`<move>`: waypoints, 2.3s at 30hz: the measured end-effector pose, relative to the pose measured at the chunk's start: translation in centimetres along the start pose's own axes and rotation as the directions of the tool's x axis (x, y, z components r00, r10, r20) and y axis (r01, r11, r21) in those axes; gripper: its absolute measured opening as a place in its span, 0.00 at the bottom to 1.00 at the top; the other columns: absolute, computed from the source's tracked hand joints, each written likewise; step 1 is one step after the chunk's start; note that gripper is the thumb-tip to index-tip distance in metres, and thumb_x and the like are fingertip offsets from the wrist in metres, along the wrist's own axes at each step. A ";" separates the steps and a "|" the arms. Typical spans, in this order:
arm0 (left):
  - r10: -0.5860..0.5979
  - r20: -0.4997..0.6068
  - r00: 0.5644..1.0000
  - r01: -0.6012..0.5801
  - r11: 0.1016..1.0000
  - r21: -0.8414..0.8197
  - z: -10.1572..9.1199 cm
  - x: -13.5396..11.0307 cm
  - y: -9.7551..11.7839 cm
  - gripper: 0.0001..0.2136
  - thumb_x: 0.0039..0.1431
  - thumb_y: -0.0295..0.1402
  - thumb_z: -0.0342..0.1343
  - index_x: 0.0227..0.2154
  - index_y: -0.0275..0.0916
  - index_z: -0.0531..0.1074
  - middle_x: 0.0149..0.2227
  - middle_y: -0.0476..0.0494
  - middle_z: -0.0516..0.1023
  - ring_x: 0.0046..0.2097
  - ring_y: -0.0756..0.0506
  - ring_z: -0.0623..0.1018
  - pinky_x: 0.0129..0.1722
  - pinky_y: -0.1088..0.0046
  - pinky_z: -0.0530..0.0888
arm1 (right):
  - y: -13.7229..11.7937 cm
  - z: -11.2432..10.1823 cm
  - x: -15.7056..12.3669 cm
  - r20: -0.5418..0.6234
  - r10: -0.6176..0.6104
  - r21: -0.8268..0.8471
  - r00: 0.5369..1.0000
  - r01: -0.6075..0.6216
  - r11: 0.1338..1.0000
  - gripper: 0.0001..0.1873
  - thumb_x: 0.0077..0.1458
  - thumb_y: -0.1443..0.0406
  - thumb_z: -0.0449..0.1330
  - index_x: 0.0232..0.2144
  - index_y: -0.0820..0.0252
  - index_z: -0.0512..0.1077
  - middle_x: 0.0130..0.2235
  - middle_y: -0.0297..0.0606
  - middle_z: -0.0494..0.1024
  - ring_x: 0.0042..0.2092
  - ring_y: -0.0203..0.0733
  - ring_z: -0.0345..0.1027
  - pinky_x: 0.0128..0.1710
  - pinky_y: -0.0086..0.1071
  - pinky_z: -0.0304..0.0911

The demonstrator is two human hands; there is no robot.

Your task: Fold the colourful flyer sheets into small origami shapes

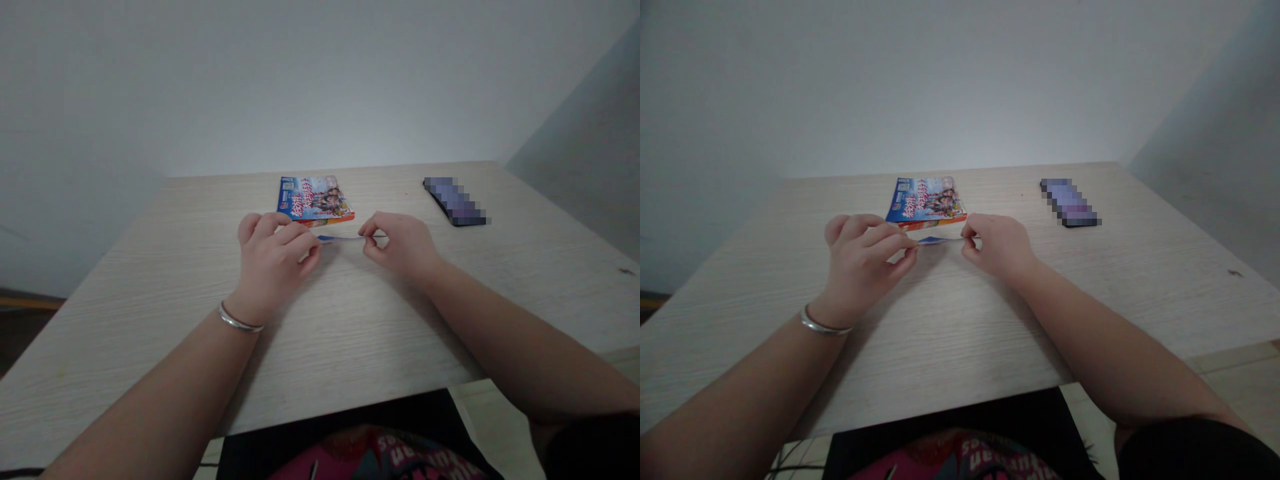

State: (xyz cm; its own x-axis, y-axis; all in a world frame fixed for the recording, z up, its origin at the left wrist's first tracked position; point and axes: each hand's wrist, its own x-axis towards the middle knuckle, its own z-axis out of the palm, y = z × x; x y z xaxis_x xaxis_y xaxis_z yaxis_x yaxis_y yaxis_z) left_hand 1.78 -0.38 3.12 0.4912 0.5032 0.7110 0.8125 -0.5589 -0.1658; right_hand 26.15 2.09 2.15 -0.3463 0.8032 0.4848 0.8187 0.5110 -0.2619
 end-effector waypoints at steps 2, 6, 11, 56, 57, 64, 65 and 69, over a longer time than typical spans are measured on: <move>-0.016 0.007 1.000 0.016 1.000 -0.002 -0.1 0.0 -0.3 0.06 0.64 0.34 0.59 0.30 0.44 0.75 0.35 0.50 0.83 0.43 0.40 0.76 0.46 0.55 0.63 | 0.6 -0.2 0.0 -0.011 0.027 -0.004 1.000 -0.027 1.000 0.05 0.49 0.68 0.59 0.31 0.55 0.74 0.36 0.35 0.84 0.37 0.46 0.77 0.36 0.36 0.64; -0.028 0.019 0.999 0.027 1.000 0.011 -0.1 -0.1 -0.7 0.07 0.64 0.35 0.58 0.29 0.44 0.75 0.34 0.49 0.83 0.43 0.39 0.76 0.46 0.54 0.63 | 1.6 -0.5 0.2 -0.019 0.048 0.009 0.999 -0.048 0.999 0.05 0.49 0.67 0.60 0.30 0.54 0.75 0.37 0.35 0.84 0.37 0.46 0.77 0.36 0.36 0.64; -0.043 0.051 0.998 0.043 0.999 0.007 -0.1 -0.2 -0.7 0.07 0.65 0.35 0.58 0.30 0.44 0.75 0.34 0.49 0.82 0.42 0.40 0.76 0.46 0.55 0.64 | 2.4 -0.6 0.2 -0.028 0.069 0.019 0.997 -0.069 0.997 0.05 0.49 0.66 0.60 0.31 0.54 0.76 0.36 0.34 0.84 0.35 0.44 0.76 0.34 0.36 0.62; 0.065 0.224 0.972 -0.025 0.984 -0.175 1.1 0.2 -0.3 0.07 0.56 0.30 0.53 0.23 0.42 0.67 0.28 0.46 0.76 0.34 0.42 0.72 0.45 0.58 0.68 | -1.6 0.5 -0.5 -0.056 -0.102 0.566 0.993 0.116 0.816 0.05 0.49 0.69 0.60 0.28 0.55 0.76 0.33 0.33 0.84 0.35 0.39 0.77 0.38 0.33 0.71; 0.058 0.234 0.970 -0.018 0.985 -0.172 1.0 0.2 -0.4 0.07 0.55 0.31 0.53 0.23 0.42 0.66 0.28 0.45 0.76 0.34 0.42 0.72 0.45 0.58 0.68 | -1.4 0.4 -0.5 -0.047 -0.094 0.584 0.994 0.103 0.805 0.05 0.49 0.69 0.60 0.28 0.56 0.76 0.32 0.33 0.84 0.35 0.38 0.77 0.37 0.33 0.71; 0.090 0.283 0.955 -0.046 0.986 -0.158 1.2 0.1 -0.9 0.05 0.54 0.29 0.53 0.24 0.42 0.68 0.29 0.44 0.76 0.36 0.41 0.73 0.47 0.56 0.69 | 0.1 0.2 -0.3 0.052 -0.019 0.673 0.998 -0.021 0.739 0.03 0.48 0.68 0.61 0.27 0.56 0.76 0.33 0.35 0.84 0.35 0.39 0.78 0.36 0.34 0.72; 0.097 0.290 0.952 -0.053 0.986 -0.158 1.2 0.1 -0.9 0.05 0.54 0.29 0.53 0.24 0.42 0.68 0.30 0.44 0.76 0.37 0.41 0.74 0.48 0.57 0.69 | 0.2 0.2 -0.3 0.068 -0.016 0.682 0.998 -0.034 0.731 0.03 0.47 0.68 0.61 0.27 0.57 0.76 0.33 0.36 0.84 0.35 0.39 0.78 0.36 0.34 0.72; 0.092 0.332 0.939 -0.043 0.988 -0.150 1.2 0.1 -1.3 0.05 0.54 0.28 0.53 0.25 0.41 0.69 0.32 0.44 0.76 0.38 0.41 0.75 0.50 0.56 0.69 | 0.8 0.3 -0.3 0.090 0.017 0.704 0.996 -0.076 0.706 0.03 0.47 0.67 0.62 0.27 0.57 0.77 0.33 0.37 0.84 0.33 0.38 0.77 0.33 0.32 0.70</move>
State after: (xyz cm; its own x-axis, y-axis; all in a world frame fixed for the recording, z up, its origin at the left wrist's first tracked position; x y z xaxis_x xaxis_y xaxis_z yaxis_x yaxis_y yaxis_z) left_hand 1.19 1.16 2.63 0.6398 0.6400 0.4256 0.7341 -0.6727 -0.0920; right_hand 26.76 2.37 1.53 -0.3725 0.8359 0.4030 0.2813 0.5156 -0.8094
